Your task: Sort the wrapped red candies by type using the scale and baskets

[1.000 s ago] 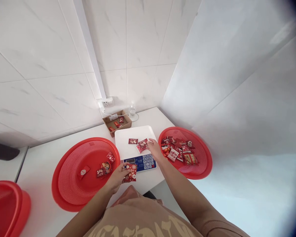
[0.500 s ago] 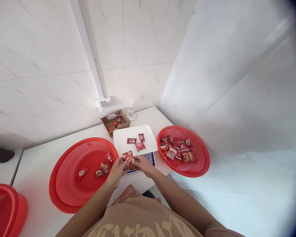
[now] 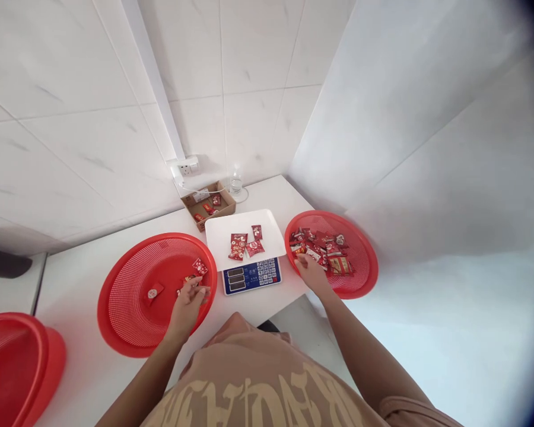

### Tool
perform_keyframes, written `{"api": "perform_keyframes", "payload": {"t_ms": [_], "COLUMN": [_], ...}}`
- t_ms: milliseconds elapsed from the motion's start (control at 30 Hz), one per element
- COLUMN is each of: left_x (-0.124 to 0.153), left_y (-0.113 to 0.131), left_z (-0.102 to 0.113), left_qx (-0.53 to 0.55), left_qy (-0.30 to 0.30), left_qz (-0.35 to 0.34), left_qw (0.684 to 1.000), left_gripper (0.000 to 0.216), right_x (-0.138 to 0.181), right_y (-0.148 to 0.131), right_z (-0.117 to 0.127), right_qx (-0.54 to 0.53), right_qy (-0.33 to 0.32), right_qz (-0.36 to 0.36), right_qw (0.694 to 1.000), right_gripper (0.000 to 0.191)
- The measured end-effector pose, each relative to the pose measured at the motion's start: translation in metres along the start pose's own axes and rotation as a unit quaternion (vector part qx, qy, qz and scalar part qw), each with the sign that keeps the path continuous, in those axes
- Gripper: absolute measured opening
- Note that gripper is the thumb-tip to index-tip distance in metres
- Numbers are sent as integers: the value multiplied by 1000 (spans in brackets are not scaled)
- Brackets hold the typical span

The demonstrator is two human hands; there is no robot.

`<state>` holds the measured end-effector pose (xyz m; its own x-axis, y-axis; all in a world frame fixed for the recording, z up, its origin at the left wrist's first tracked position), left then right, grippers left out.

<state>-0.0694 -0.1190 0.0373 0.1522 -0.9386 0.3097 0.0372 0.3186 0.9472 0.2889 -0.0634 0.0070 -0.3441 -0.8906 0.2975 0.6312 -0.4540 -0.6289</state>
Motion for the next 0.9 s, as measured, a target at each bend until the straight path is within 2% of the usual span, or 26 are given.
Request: {"api": "perform_keyframes", "payload": {"t_ms": [100,167,267,467,733,900], "left_x": [0,1,3,5,3,0], "left_y": [-12,-18,-20,-14,-27,-32], "left_z": [11,12,5,-11,-11,-13], "left_qx": [-103,-142,-154,-174,-160,-165], "left_qy": [19,15,-7,-56,-91,-102], "left_qz": [-50,-64,-65,-72,-64,-63], "left_qw": [993,988,986,981,981,979], "left_gripper": [46,43,40,38,38,37], "right_x": [10,19,27,28,27,4], "right_y": [37,50,52,42,41,46], "right_z": [8,4,-4,-5,-1,15], "right_qx": [124,212,293,336,268,81], "right_qy": [-25,-41,-34,-32,-48,-106], "right_qz": [-21,-17,-2,-4,-13,-26], "right_qw": [992,976,955,941,962,991], "right_gripper": [46,49,45,42,46,49]}}
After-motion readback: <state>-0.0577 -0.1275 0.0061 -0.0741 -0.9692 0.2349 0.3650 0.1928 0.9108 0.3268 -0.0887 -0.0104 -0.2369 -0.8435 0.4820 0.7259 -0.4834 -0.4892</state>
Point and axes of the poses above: each hand's wrist, its own x-axis away from the middle knuckle, its own z-axis out of the back of the hand, y = z × x, the point moved 2 cm from there along -x, towards the middle knuckle, and after that the axes turned 6 degrees about -z, right-handed, at the moved point
